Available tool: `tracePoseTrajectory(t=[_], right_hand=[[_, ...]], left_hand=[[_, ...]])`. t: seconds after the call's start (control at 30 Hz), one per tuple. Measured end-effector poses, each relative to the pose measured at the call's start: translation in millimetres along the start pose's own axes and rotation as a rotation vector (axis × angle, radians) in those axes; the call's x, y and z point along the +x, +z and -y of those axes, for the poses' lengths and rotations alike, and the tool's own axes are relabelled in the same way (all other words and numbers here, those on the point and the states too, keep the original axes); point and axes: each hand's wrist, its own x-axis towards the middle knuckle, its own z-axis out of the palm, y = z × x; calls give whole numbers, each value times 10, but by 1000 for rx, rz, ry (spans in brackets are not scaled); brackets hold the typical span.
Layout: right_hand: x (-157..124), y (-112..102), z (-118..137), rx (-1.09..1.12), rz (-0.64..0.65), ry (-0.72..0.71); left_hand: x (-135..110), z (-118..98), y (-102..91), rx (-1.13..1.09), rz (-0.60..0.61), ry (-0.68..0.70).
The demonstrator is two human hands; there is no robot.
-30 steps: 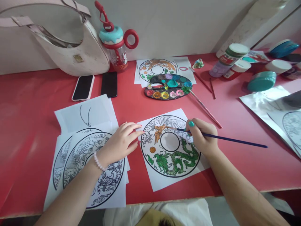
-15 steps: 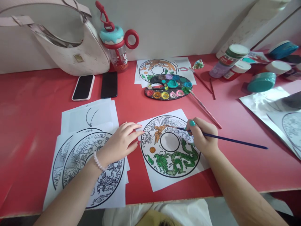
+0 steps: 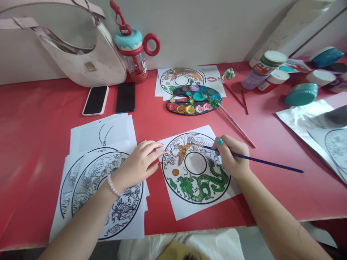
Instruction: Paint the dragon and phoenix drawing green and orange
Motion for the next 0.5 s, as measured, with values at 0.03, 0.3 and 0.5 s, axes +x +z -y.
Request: tracePoseTrajectory(t=[0.03,0.3,0.5], right_hand=[[-2,-3,7,14,27,-18],[-4,4,-1,-15,-38,54],[3,15,11,2,15,32]], left_hand=[[-2,1,1,0,1,0],[6,-2,-7,-11,8,-9],[0,2,4,-25,-8,-9]])
